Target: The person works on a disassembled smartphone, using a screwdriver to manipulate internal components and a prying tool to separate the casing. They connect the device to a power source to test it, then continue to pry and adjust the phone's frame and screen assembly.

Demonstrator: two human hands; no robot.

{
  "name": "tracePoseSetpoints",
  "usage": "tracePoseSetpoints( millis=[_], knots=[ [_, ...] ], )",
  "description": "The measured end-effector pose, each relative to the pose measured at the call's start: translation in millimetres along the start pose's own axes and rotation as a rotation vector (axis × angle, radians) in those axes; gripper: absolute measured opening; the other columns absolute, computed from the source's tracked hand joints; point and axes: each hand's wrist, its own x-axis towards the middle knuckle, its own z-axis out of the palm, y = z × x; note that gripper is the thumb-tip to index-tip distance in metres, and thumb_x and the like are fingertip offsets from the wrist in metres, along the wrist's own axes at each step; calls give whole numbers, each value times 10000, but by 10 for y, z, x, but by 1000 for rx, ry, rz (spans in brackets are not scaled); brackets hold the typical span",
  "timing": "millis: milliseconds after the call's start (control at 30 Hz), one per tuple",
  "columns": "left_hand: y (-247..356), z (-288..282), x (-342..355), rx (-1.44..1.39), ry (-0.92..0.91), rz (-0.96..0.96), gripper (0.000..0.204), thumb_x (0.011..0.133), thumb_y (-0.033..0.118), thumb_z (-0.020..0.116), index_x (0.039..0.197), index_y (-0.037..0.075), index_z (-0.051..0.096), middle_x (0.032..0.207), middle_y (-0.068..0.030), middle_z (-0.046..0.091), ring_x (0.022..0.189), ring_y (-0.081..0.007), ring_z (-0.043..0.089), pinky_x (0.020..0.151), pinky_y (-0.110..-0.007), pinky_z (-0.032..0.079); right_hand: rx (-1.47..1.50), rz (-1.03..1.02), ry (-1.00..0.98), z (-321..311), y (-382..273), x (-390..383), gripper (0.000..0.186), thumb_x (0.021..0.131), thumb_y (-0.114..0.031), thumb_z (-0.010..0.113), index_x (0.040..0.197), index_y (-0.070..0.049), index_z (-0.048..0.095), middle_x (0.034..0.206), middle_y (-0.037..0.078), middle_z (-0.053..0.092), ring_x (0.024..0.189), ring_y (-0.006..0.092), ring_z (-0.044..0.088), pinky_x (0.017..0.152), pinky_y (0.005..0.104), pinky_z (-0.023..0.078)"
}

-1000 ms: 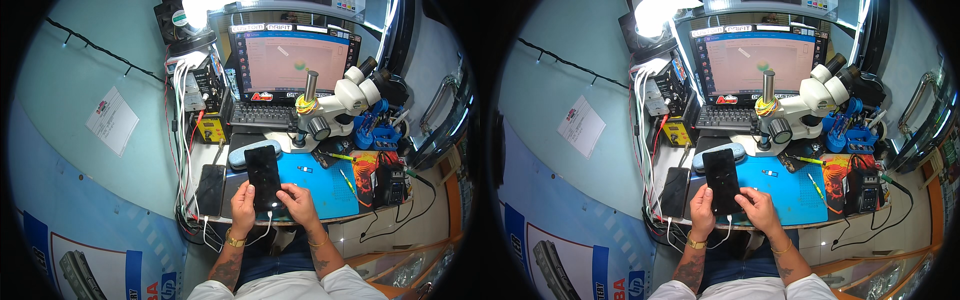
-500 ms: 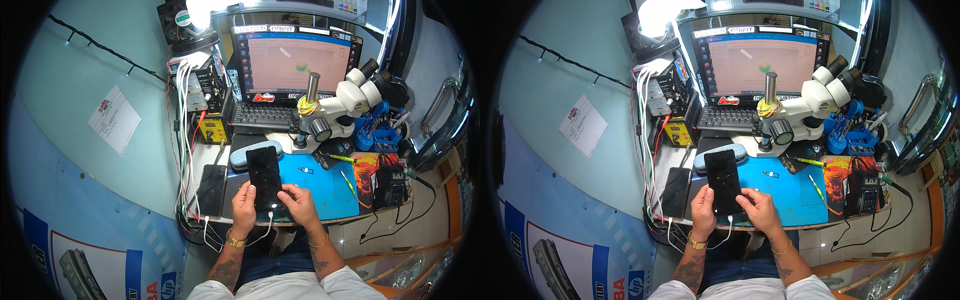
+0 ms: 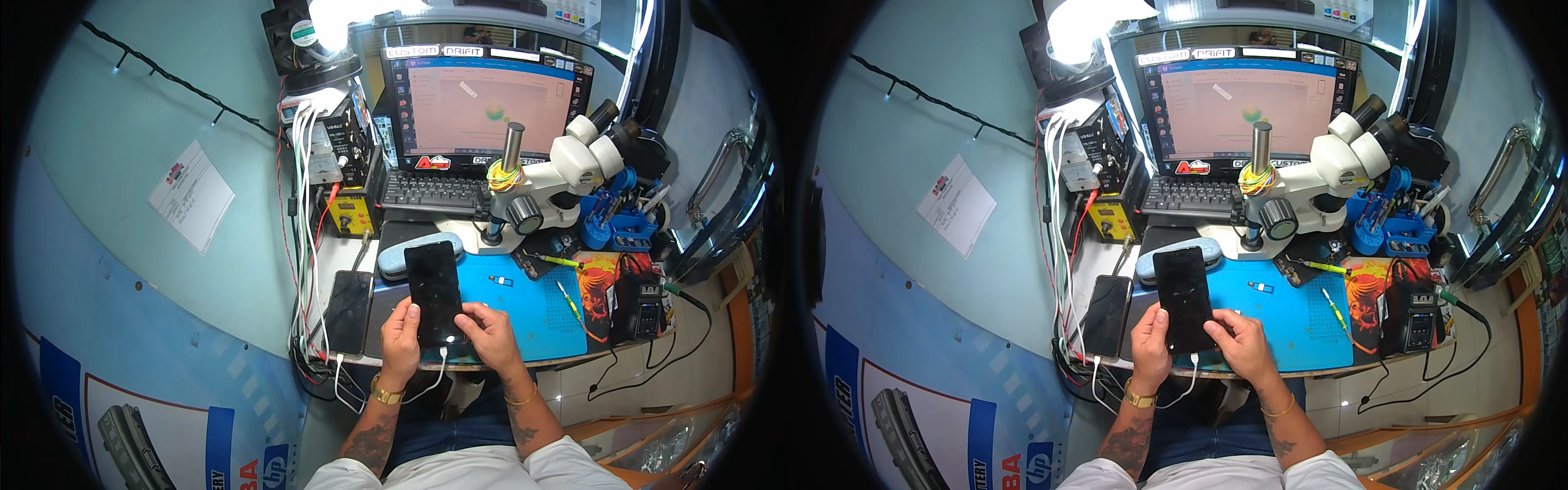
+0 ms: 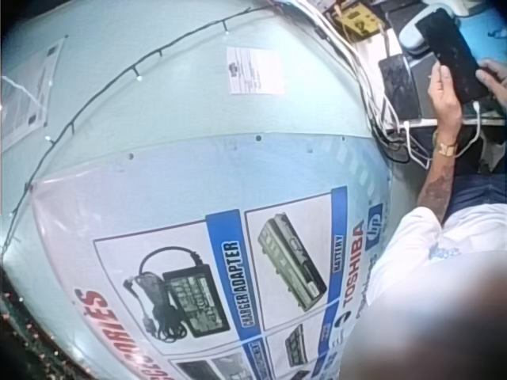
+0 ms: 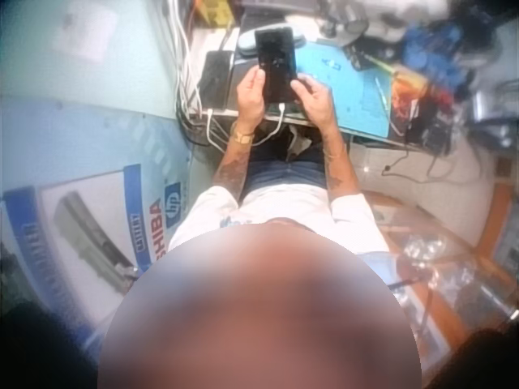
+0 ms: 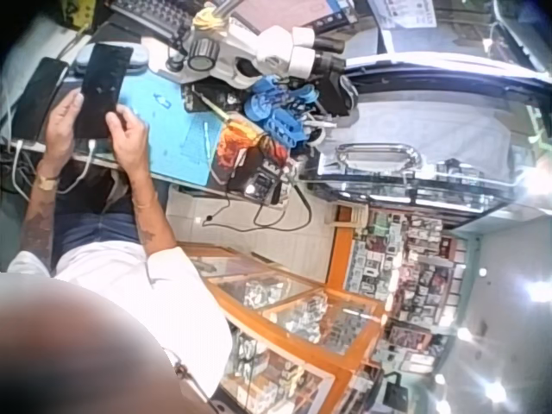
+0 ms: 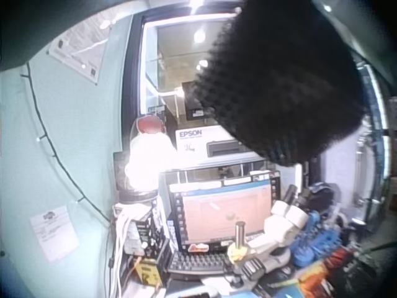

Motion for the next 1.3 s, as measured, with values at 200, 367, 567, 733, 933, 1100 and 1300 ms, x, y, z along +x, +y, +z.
tracePoseSetpoints(
  millis=[200, 367, 567, 733, 933, 1100, 1300],
  knots=[
    [24, 28, 5, -23, -14, -5, 342, 1087, 191, 485, 1309, -44, 597, 1143, -56, 691, 991, -77, 617, 864, -228, 502, -56, -34, 56, 21, 74, 8, 227, 945, -131, 709, 1090, 44, 692, 818, 73, 685, 715, 108, 631, 595, 258, 516],
    [15, 101, 20, 33, 47, 25, 345, 1076, 145, 499, 1354, -45, 574, 1172, -70, 687, 1022, -89, 623, 885, -239, 512, -152, -153, 165, 45, 35, 20, 261, 924, -107, 717, 1138, 40, 689, 894, 119, 711, 797, 165, 664, 682, 276, 537],
    [4, 50, 91, 65, 19, -18, 323, 1071, 137, 502, 1324, -45, 588, 1167, -65, 686, 1014, -87, 623, 879, -239, 515, -274, -216, 166, 40, -17, 27, 267, 906, -77, 706, 1134, 59, 676, 919, 157, 698, 764, 223, 671, 680, 326, 519],
    [60, -20, 181, -28, -29, -136, 278, 1063, 124, 509, 1267, -34, 612, 1123, -44, 687, 997, -75, 616, 877, -228, 501, -368, -332, 195, 88, -31, 55, 268, 905, -63, 685, 1136, 71, 663, 930, 191, 680, 788, 318, 660, 713, 385, 519],
    [109, -121, 218, 114, -68, -205, 287, 1063, 117, 501, 1301, -21, 582, 1150, -54, 685, 998, -87, 641, 877, -225, 508, -422, -270, 150, 108, -36, 59, 284, 910, -85, 683, 1136, 84, 656, 950, 224, 674, 843, 366, 657, 762, 423, 519],
    [65, -135, 217, 244, -39, -150, 292, 1060, 106, 501, 1306, -30, 582, 1150, -53, 685, 993, -78, 634, 872, -226, 508, -414, -246, 130, 91, -10, 66, 279, 932, -119, 661, 1129, 79, 658, 950, 227, 678, 856, 380, 658, 782, 436, 519],
    [52, -67, 149, 170, 17, -56, 312, 1058, 113, 510, 1317, -44, 589, 1130, -63, 696, 1000, -90, 625, 873, -236, 503, -396, -226, 114, 67, -3, 66, 260, 944, -134, 646, 1117, 58, 667, 931, 213, 683, 856, 380, 661, 789, 438, 519]
  ],
)
